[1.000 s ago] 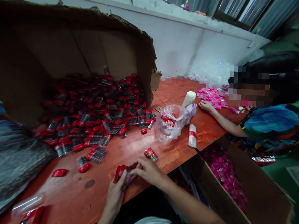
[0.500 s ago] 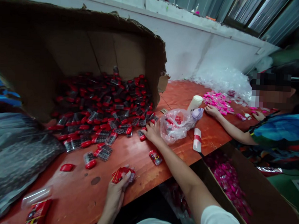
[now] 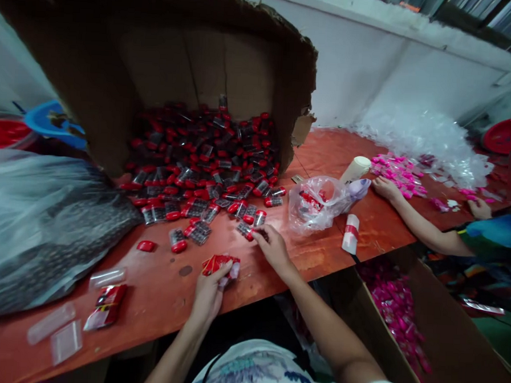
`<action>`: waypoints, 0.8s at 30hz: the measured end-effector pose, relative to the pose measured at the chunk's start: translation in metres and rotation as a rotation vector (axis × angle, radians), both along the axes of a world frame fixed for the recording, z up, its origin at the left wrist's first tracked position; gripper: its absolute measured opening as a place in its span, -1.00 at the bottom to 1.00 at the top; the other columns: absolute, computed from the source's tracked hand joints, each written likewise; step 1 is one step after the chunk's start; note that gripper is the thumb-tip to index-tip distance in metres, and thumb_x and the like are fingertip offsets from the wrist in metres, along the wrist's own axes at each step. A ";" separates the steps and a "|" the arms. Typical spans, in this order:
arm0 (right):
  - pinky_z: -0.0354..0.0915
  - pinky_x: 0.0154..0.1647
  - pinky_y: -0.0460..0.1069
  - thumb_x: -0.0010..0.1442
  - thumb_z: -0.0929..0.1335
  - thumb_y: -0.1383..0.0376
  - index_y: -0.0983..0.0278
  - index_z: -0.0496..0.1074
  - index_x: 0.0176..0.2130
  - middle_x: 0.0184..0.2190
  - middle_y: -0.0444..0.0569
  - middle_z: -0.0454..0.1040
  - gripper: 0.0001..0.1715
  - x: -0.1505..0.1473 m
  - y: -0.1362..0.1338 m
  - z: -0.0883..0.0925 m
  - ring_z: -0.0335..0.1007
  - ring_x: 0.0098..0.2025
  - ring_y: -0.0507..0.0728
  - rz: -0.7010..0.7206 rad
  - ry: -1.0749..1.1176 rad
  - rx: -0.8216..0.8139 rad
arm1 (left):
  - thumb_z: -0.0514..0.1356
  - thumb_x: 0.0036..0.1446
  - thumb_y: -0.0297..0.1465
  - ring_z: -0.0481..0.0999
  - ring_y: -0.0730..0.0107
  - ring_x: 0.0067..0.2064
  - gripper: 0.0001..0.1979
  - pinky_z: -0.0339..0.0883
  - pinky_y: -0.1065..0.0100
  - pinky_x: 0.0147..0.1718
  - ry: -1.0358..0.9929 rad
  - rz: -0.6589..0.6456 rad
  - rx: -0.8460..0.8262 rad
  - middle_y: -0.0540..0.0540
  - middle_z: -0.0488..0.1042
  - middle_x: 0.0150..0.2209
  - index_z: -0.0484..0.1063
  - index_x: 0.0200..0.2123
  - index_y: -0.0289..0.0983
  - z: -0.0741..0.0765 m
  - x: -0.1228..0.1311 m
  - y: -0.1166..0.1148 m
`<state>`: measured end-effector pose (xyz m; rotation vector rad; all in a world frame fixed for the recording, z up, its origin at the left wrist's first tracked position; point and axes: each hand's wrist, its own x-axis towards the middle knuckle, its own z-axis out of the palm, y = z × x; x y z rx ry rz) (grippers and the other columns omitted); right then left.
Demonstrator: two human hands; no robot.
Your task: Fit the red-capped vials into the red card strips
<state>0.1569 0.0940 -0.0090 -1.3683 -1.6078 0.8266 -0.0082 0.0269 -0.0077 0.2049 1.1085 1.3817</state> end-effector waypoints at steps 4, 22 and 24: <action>0.29 -0.29 -0.06 0.07 0.39 0.18 0.21 0.44 -0.18 -0.36 -0.13 0.45 -0.72 -0.017 -0.039 -0.004 0.38 -0.32 0.06 0.149 0.243 -0.188 | 0.41 -0.31 -0.54 0.52 0.45 -0.48 -0.76 0.43 0.46 -0.43 -0.012 -0.061 0.065 -0.05 0.56 -0.49 0.53 -0.45 -0.36 0.000 0.007 0.000; 0.21 0.03 0.11 0.24 0.25 0.24 0.21 0.41 -0.01 -0.09 0.06 0.41 -0.66 -0.015 -0.011 -0.006 0.29 -0.03 0.21 0.039 -0.247 0.084 | 0.40 -0.30 -0.57 0.52 0.45 -0.51 -0.78 0.45 0.43 -0.47 -0.066 0.123 -0.045 -0.02 0.54 -0.51 0.48 -0.48 -0.38 0.010 -0.008 0.001; 0.18 0.06 0.16 0.20 0.29 0.26 0.24 0.39 0.04 -0.05 0.12 0.38 -0.60 -0.018 0.000 -0.007 0.23 0.00 0.27 0.046 -0.409 0.113 | 0.39 -0.25 -0.56 0.52 0.45 -0.51 -0.81 0.45 0.42 -0.48 -0.087 0.128 -0.074 -0.02 0.53 -0.51 0.48 -0.48 -0.37 0.011 -0.011 0.003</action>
